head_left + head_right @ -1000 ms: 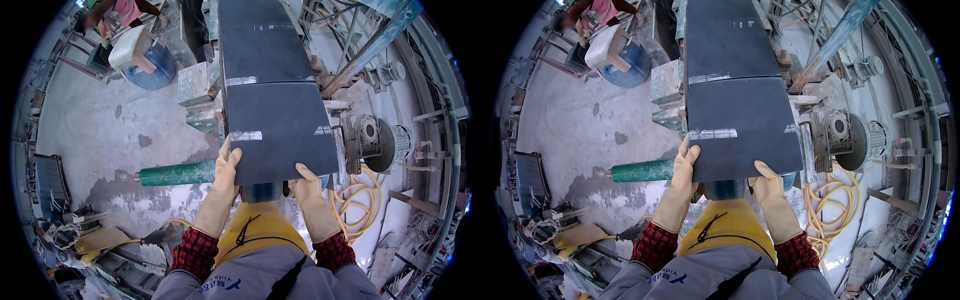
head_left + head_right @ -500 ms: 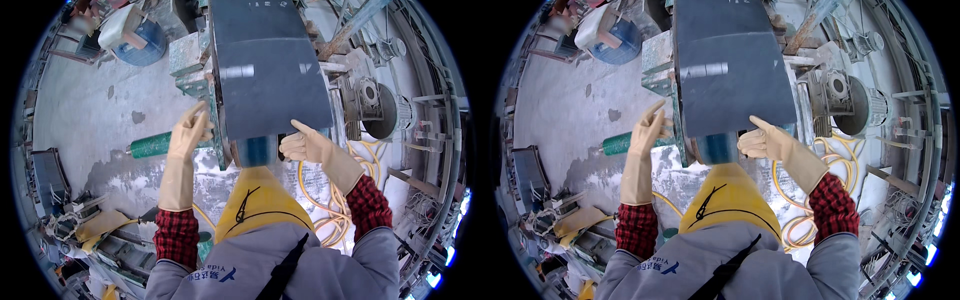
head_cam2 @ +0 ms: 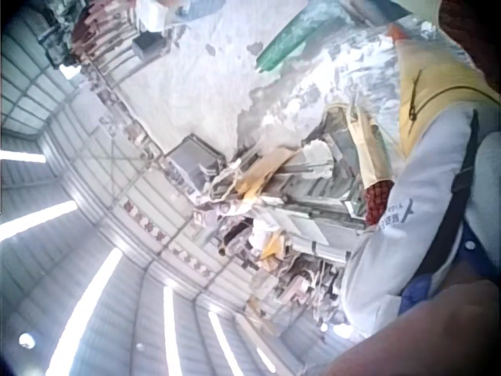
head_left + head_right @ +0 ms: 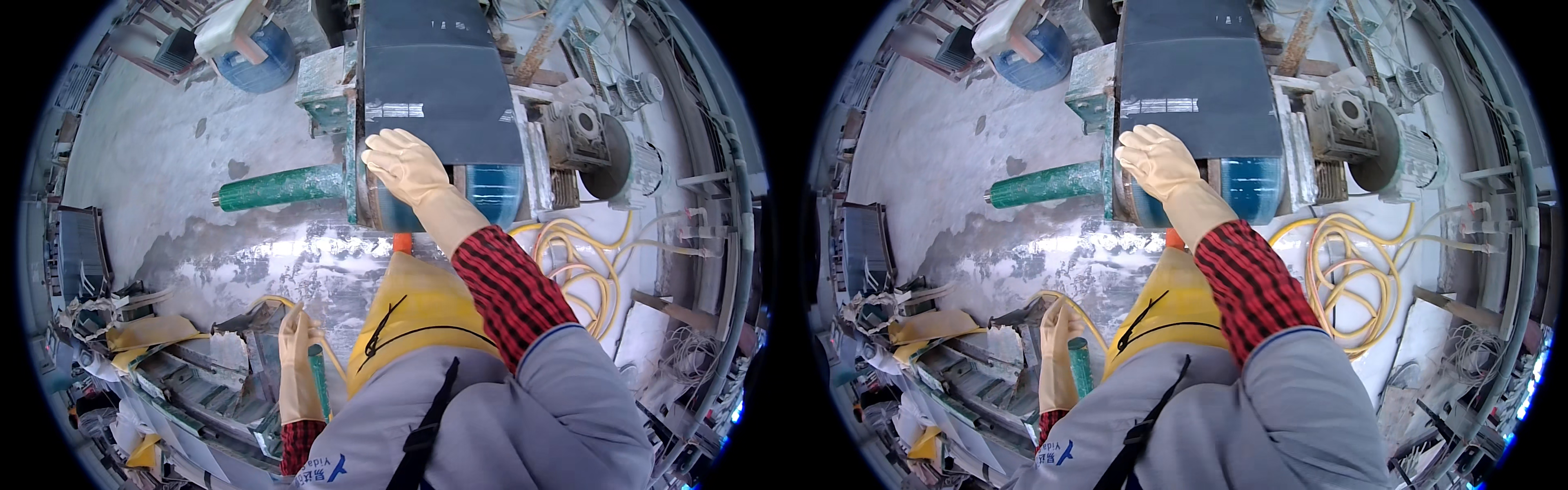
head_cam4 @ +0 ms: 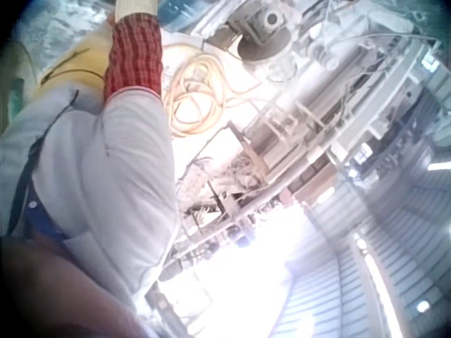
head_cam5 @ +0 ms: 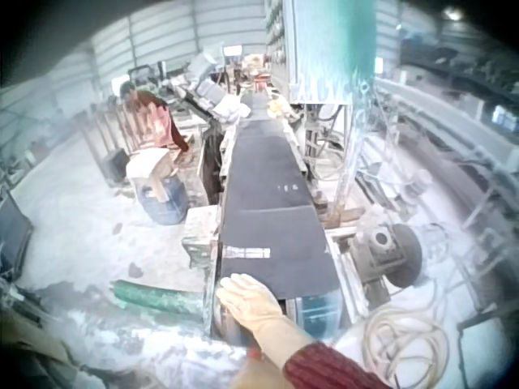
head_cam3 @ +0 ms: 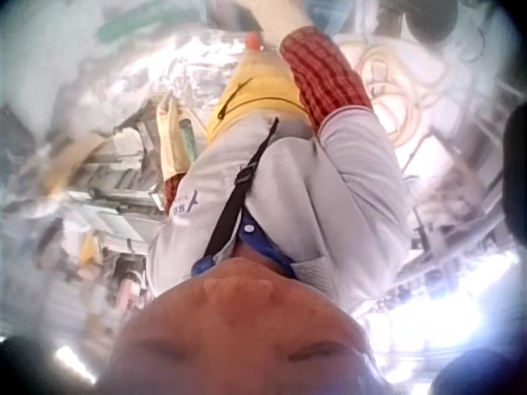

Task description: The person handles dark rectangular stone slabs in a factory setting, repeatedly placing them onto a conveyor belt and guiding them through a processing machine. The person also uses a handheld power tool to grind or polish the edges of the slabs and operates a control panel to manage the machinery.

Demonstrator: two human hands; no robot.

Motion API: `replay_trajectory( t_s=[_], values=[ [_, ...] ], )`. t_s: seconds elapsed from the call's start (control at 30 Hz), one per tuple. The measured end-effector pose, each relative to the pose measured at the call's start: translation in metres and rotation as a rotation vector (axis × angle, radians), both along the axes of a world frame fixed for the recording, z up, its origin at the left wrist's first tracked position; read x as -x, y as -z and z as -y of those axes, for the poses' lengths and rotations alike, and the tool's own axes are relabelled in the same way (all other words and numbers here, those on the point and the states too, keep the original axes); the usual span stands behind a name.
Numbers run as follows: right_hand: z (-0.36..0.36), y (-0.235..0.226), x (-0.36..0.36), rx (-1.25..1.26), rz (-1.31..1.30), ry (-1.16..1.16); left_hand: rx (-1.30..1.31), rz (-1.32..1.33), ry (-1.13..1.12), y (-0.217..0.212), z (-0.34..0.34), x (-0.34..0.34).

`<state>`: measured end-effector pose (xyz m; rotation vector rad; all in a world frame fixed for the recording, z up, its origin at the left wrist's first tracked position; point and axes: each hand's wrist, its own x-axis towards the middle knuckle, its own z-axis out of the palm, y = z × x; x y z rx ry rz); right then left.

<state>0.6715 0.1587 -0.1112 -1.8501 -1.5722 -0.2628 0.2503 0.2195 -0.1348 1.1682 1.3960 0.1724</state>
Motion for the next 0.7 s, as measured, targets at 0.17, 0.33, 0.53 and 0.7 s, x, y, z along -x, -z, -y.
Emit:
replay_trajectory(
  t_s=[0.17,0.33,0.53,0.7],
  values=[
    [0.032,0.022,-0.035,0.031,0.093,0.015,-0.050,0.041,-0.131,0.001,0.026,0.054],
    [0.117,0.029,-0.083,0.141,-0.072,0.240,-0.108,0.020,-0.229,-0.003,0.057,0.090],
    [0.195,0.038,-0.120,0.104,-0.238,0.541,-0.138,0.018,-0.379,-0.017,0.116,0.150],
    [0.194,0.040,-0.080,-0.029,-0.127,0.567,-0.202,-0.056,-0.504,-0.028,0.142,0.197]
  ],
)
